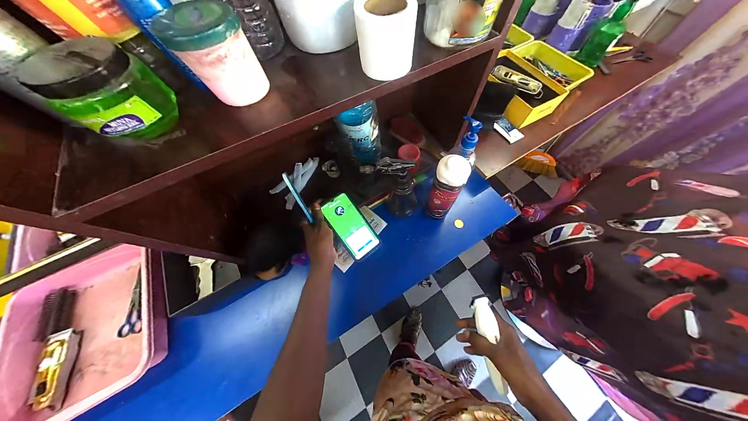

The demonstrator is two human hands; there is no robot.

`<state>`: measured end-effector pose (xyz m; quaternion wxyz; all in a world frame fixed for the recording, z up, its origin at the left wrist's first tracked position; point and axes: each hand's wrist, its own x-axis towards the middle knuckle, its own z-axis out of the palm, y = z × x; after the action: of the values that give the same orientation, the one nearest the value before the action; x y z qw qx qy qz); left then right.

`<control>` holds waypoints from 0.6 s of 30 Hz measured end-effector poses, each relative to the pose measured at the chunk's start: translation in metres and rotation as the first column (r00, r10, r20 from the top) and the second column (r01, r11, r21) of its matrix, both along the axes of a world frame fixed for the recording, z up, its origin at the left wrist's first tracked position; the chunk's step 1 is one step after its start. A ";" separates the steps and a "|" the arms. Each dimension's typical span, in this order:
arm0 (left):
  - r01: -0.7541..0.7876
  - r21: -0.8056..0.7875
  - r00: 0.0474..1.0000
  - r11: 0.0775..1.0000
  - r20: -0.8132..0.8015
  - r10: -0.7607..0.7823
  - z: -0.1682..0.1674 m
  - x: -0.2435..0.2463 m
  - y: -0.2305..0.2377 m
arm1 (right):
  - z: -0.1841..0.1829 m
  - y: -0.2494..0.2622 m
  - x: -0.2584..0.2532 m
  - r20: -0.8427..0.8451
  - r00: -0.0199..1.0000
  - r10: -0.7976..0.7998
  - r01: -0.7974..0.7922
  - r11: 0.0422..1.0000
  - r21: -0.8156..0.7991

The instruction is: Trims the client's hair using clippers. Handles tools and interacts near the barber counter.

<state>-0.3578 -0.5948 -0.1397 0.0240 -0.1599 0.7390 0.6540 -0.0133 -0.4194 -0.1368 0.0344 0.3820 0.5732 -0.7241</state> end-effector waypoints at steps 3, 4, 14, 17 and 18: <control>-0.006 0.049 1.000 0.999 -0.009 0.007 0.000 -0.003 0.002 | 0.005 0.005 0.017 -0.002 0.998 -0.068 0.068 0.997 0.023; -0.003 0.061 1.000 0.998 -0.013 0.004 -0.001 -0.003 0.001 | 0.005 0.007 0.021 -0.004 0.996 -0.086 0.086 0.996 0.031; 0.080 -0.257 0.939 0.963 -0.304 -0.159 -0.011 0.035 -0.015 | 0.010 0.015 0.033 -0.010 0.988 -0.152 0.152 0.986 0.063; 0.097 -0.345 0.900 0.934 -0.370 -0.230 -0.014 0.069 -0.019 | 0.008 0.014 0.036 -0.012 0.990 -0.138 0.139 0.987 0.085; 0.090 -0.383 0.888 0.919 -0.386 -0.248 -0.020 0.080 -0.021 | 0.007 0.013 0.038 -0.008 0.991 -0.136 0.136 0.987 0.090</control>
<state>-0.2782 -0.6155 -0.1593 -0.1099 0.0517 0.8430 0.5241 0.0242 -0.4063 -0.1298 -0.0329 0.4205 0.5778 -0.6987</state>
